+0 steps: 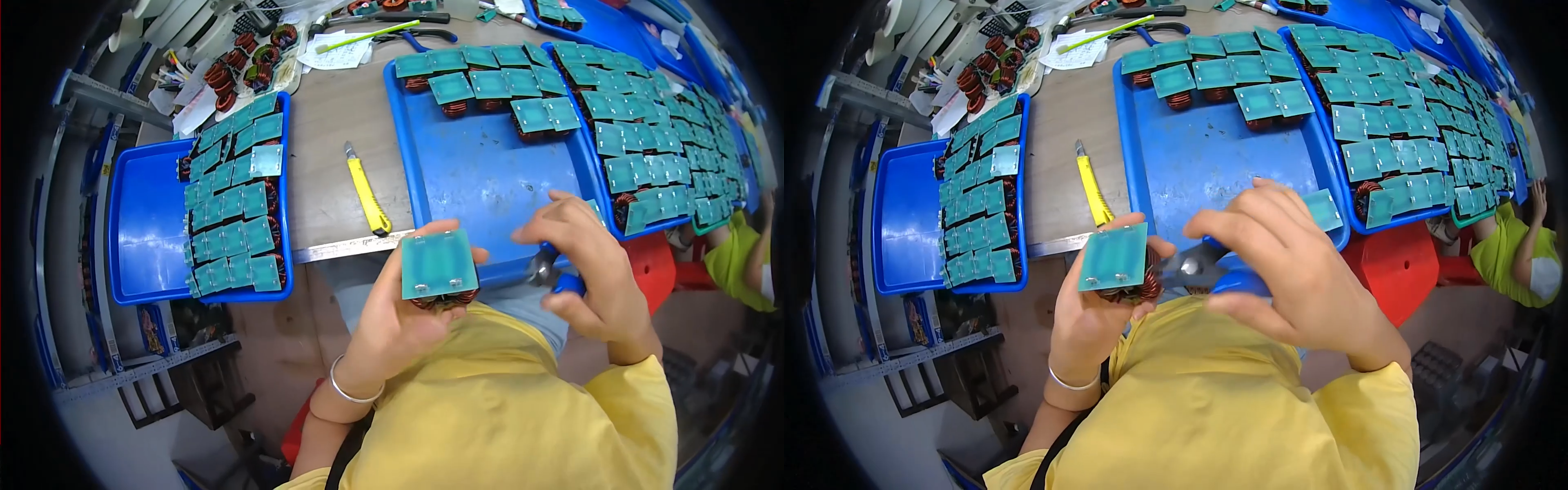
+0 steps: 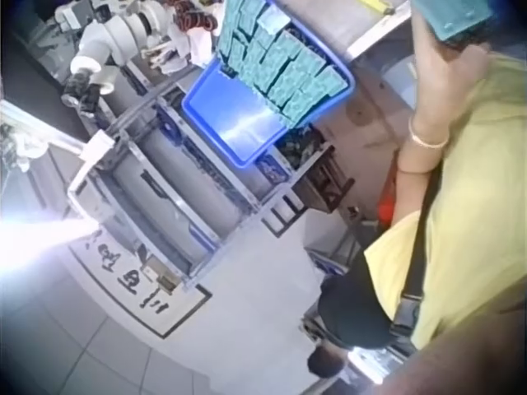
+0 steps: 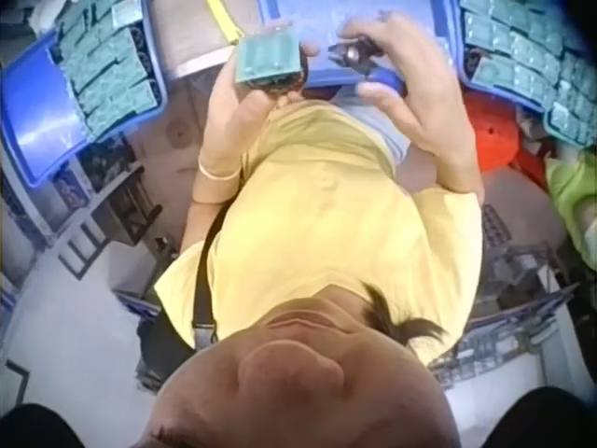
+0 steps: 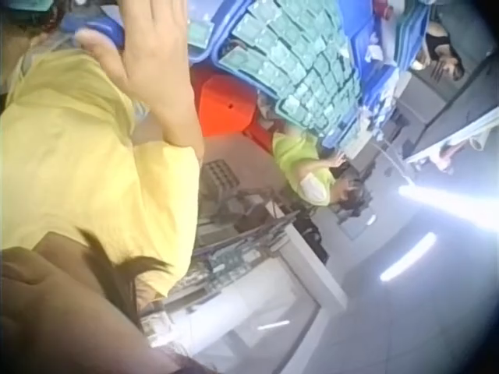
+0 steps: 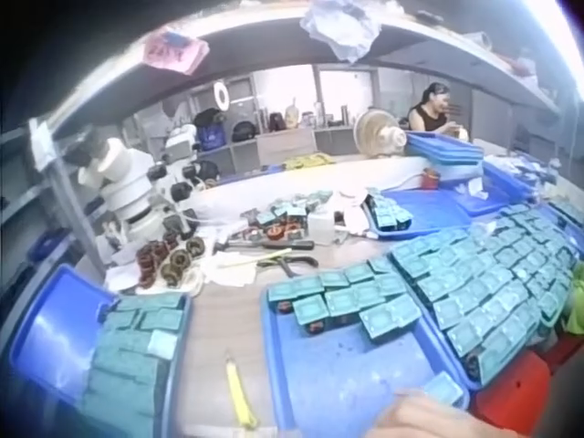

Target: Trimming excess wire leads from electronic transformer components using wire cutters.

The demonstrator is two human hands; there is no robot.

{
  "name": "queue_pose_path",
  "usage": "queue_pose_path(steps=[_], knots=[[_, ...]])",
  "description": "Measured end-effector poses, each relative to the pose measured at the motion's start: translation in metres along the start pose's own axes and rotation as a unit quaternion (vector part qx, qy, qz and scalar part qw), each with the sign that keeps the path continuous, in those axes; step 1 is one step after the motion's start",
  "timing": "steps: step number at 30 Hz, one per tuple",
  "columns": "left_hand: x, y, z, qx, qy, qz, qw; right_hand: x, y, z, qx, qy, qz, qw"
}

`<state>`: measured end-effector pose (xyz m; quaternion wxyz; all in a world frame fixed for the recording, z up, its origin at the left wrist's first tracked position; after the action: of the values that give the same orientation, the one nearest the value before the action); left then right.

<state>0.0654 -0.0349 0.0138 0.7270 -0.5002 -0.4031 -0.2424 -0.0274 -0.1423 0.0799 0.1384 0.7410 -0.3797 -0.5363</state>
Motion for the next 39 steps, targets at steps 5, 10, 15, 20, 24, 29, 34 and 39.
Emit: queue_pose_path(steps=[5,10,15,20,24,29,34,39], knots=[[0.012,0.002,0.003,0.073,-0.057,-0.197,0.976,-0.021,-0.009,-0.007,-0.062,0.002,0.045,0.997],[0.017,0.0,0.008,0.086,-0.076,-0.234,0.965,-0.025,-0.017,-0.005,-0.106,0.025,0.127,0.986],[0.012,0.004,0.012,0.098,-0.069,-0.253,0.96,-0.025,-0.012,-0.002,-0.12,0.01,0.116,0.986],[0.002,0.002,0.008,0.065,0.003,-0.215,0.974,-0.016,-0.009,0.0,-0.097,-0.021,0.039,0.994],[-0.007,-0.004,0.009,-0.034,0.063,-0.117,0.991,0.004,-0.012,-0.003,-0.069,-0.11,-0.066,0.989],[-0.014,-0.007,0.011,-0.081,0.103,0.0,0.991,0.033,-0.025,-0.028,-0.014,-0.18,-0.118,0.976],[-0.006,-0.001,0.015,-0.012,0.062,-0.039,0.997,0.044,-0.095,-0.092,-0.039,-0.095,-0.031,0.994],[0.005,0.012,0.025,0.053,-0.002,-0.104,0.993,0.052,-0.169,-0.127,-0.131,-0.07,0.072,0.986]])
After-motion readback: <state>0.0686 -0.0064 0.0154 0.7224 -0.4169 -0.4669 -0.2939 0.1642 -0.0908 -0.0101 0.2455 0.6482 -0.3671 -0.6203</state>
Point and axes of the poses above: each hand's wrist, its own z-axis away from the middle knuckle, its own y-axis out of the back of the hand, x = y × z, the point moved 8 cm from there along -z, towards the middle knuckle, and after that the axes turned 8 degrees about -z, right-handed, at the moved point
